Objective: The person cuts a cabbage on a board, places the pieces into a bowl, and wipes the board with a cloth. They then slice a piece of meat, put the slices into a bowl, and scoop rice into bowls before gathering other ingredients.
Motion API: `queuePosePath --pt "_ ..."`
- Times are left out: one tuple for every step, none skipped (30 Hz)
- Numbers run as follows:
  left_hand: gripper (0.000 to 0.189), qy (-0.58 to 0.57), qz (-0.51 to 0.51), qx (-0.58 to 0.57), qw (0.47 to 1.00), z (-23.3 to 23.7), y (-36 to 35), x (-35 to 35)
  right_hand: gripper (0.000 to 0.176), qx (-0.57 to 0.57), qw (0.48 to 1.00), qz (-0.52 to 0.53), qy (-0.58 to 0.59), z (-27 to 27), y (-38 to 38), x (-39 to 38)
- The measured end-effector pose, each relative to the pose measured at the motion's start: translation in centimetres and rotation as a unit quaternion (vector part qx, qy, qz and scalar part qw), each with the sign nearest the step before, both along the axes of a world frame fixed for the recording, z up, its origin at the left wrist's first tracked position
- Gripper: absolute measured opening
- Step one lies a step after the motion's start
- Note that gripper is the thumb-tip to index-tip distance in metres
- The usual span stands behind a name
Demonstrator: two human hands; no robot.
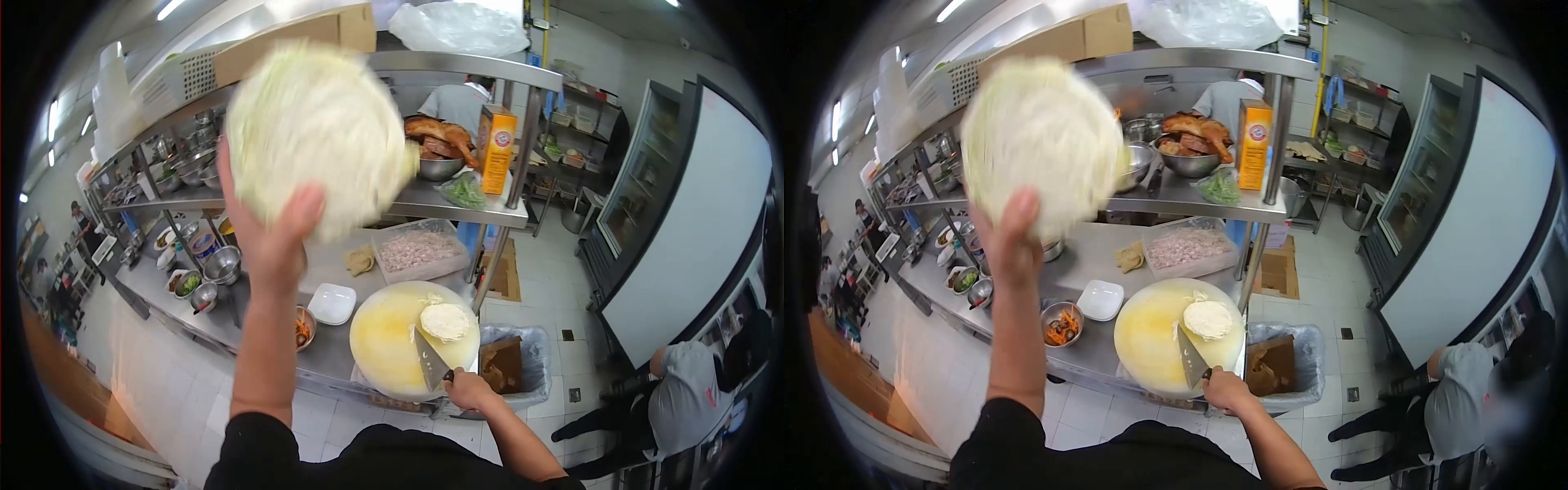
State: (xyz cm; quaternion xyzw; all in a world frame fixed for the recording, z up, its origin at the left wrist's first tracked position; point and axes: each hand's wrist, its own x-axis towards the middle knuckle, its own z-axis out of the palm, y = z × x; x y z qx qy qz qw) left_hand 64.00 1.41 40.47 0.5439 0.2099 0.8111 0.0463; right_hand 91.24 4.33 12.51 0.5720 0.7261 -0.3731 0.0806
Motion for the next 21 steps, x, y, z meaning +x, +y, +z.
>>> queuePosePath --pt "0.101 0.092 0.067 0.058 0.992 3.8 1.0 0.8 0.044 0.009 1.000 -0.001 0.007 -0.7 0.0 0.3" --pt "0.099 0.156 0.168 0.106 0.967 6.6 2.4 1.3 0.044 0.018 1.000 -0.003 0.013 -1.9 0.1 0.6" --pt "0.098 0.225 0.342 0.165 0.897 9.7 3.7 1.6 0.043 0.028 0.999 -0.004 0.019 -2.6 0.2 0.8" --pt "0.097 0.283 0.502 0.219 0.787 12.6 5.0 1.9 0.044 0.023 0.999 -0.010 0.026 -2.7 0.2 1.0" --pt "0.097 0.305 0.503 0.243 0.772 15.3 6.5 2.4 0.045 0.019 0.999 -0.015 0.034 -2.8 0.1 1.2" --pt "0.097 0.325 0.504 0.267 0.754 17.4 8.0 2.9 0.046 0.015 0.999 -0.019 0.041 -2.8 0.1 1.3" --pt "0.098 0.337 0.519 0.236 0.749 18.5 9.0 3.3 0.046 0.011 0.999 -0.021 0.045 -3.1 0.2 1.4" --pt "0.099 0.346 0.535 0.205 0.743 19.4 9.9 3.6 0.046 0.007 0.999 -0.021 0.049 -3.5 0.3 1.6" --pt "0.100 0.356 0.551 0.174 0.735 20.0 10.3 3.8 0.047 0.004 0.998 -0.021 0.054 -3.5 0.3 1.6" --pt "0.101 0.364 0.549 0.176 0.732 20.1 10.6 3.9 0.047 -0.004 0.998 -0.028 0.057 -3.4 0.3 1.7" --pt "0.102 0.371 0.548 0.178 0.728 19.9 11.1 3.8 0.047 -0.012 0.998 -0.033 0.060 -3.2 0.1 1.8" --pt "0.103 0.380 0.547 0.180 0.725 19.7 11.6 3.6 0.047 -0.021 0.997 -0.039 0.064 -3.1 0.1 1.9" --pt "0.103 0.398 0.536 0.178 0.723 19.4 11.9 3.3 0.049 -0.006 0.998 -0.027 0.064 -4.3 0.4 2.1" --pt "0.102 0.414 0.539 0.163 0.715 19.1 12.3 3.1 0.049 -0.008 0.997 -0.026 0.067 -4.7 0.6 2.3" --pt "0.102 0.430 0.542 0.148 0.707 18.7 12.4 3.2 0.049 -0.010 0.997 -0.025 0.070 -4.9 0.8 2.4" --pt "0.101 0.446 0.544 0.131 0.698 18.4 12.4 3.1 0.050 -0.014 0.997 -0.024 0.072 -5.2 0.9 2.5" --pt "0.102 0.478 0.535 0.070 0.693 18.4 12.3 2.9 0.050 -0.013 0.997 -0.020 0.072 -5.9 1.2 2.6" --pt "0.100 0.485 0.535 0.110 0.684 18.5 12.6 2.7 0.050 -0.019 0.997 -0.019 0.068 -5.3 1.3 2.6" --pt "0.099 0.491 0.533 0.149 0.673 18.3 13.3 2.5 0.050 -0.026 0.998 -0.017 0.063 -4.4 1.2 2.6" --pt "0.098 0.496 0.531 0.188 0.661 18.1 14.1 2.2 0.050 -0.033 0.998 -0.015 0.059 -3.8 1.1 2.5" --pt "0.100 0.498 0.524 0.154 0.674 18.2 14.7 1.7 0.051 -0.037 0.997 -0.014 0.063 -3.5 1.3 2.5"
